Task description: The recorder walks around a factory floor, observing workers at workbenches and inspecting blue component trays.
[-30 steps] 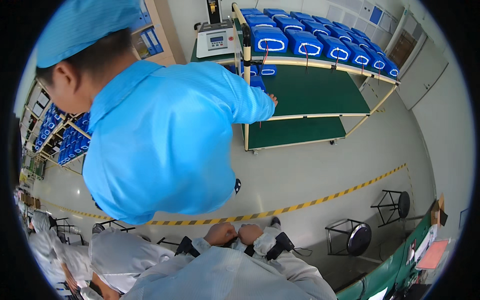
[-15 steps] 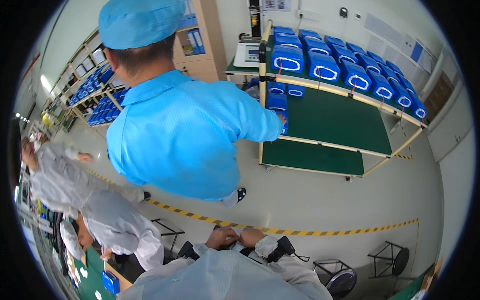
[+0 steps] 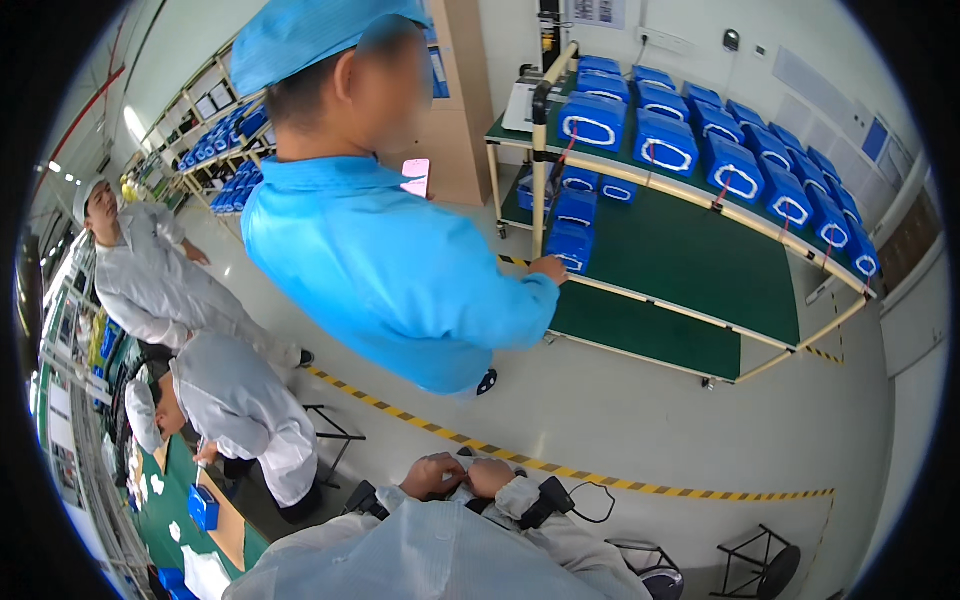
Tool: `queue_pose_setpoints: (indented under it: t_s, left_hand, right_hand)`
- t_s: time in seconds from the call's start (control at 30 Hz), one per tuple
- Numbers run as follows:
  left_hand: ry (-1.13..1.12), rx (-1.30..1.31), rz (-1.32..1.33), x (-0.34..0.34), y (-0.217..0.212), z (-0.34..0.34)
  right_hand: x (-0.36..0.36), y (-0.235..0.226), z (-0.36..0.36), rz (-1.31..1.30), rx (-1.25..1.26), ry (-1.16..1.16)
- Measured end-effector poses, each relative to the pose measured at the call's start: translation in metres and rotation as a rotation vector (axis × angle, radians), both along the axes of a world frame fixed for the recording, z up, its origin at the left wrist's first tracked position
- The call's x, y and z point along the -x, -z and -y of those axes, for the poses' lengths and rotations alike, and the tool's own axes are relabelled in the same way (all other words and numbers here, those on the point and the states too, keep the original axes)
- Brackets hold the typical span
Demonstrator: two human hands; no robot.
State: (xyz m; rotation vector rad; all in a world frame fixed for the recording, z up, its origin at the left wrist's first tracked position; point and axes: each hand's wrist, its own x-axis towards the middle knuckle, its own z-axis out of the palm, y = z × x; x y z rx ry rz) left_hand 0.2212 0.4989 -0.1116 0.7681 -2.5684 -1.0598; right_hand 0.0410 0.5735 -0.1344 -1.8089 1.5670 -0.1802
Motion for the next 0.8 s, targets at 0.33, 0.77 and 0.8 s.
queue_pose_setpoints:
  t_s: [0.33,0.77,0.8]
  left_hand:
    - [0.171,0.11,0.044,0.017,0.001,0.024]
    - [0.163,0.015,0.058,0.028,0.009,0.041]
    - [0.187,-0.004,0.078,0.022,0.001,0.044]
  right_hand:
    - [0.008,-0.016,-0.009,0.005,0.047,0.139]
    - [0.022,0.005,-0.017,-0.005,-0.085,0.257]
    - [0.023,-0.02,-0.015,0.034,-0.112,0.289]
